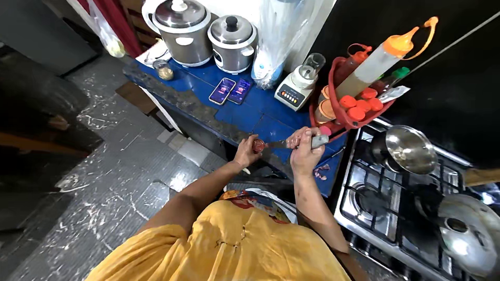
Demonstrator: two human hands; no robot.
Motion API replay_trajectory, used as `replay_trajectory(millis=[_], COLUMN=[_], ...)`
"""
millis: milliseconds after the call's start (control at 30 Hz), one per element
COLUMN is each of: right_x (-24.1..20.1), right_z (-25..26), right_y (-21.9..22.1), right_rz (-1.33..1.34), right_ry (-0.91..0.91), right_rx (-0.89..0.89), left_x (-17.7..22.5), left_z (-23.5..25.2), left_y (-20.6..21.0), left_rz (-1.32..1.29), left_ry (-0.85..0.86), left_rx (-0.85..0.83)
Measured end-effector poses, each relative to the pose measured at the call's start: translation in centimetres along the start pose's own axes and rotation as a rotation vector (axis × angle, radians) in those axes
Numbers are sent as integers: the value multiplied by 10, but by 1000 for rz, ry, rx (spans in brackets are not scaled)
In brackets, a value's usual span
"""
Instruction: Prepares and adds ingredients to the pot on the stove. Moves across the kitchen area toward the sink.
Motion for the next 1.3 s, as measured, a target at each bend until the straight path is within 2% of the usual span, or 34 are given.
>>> replay_trajectory(millis=[100,267,500,633,700,867,933,1000,1100,1200,1233,1300], right_x=[-4,-8,-56,-17,-20,-64,-38,-11,-26,-63,-63,-33], right_z=[-6,-10,-7,-17,-10,-10,-13,-13,-2,3,2,-4], right_y=[4,10,17,0,-1,10,-2,-16,-9,3,1,-12], right_rz=[-46,-115,-91,-223,-206,-102,-152,-216,-175,-38,-14,-67], right_ry=[-9,-13,-102,-92,-98,-183,-151,-109,-94,-150,-157,-130], right_rx=[-13,-5,64,230,265,146,169,236,223,153,147,193], left_x=[-1,7,51,24,28,61,44,26,45,76,78,55], left_z=[1,3,-4,-13,-9,-4,-4,-9,-7,-2,-1,2], left_y=[0,2,-6,22,22,5,18,32,23,1,1,15], left_rz=[27,101,29,84,87,-76,-52,18,-1,-86,-94,-45], left_ry=[-5,120,236,196,163,188,242,223,186,271,296,298], left_rx=[-11,-8,-4,-89,-100,-66,-53,-86,-146,-86,-69,-69])
Point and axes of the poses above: each hand's wrist, its own z-axis towards the middle knuckle, its own y-axis out of the palm, x = y × z, the point moved 3 cm from there along z, towards the middle knuckle, and after that the axes turned 13 degrees about x, right-handed, at the moved point
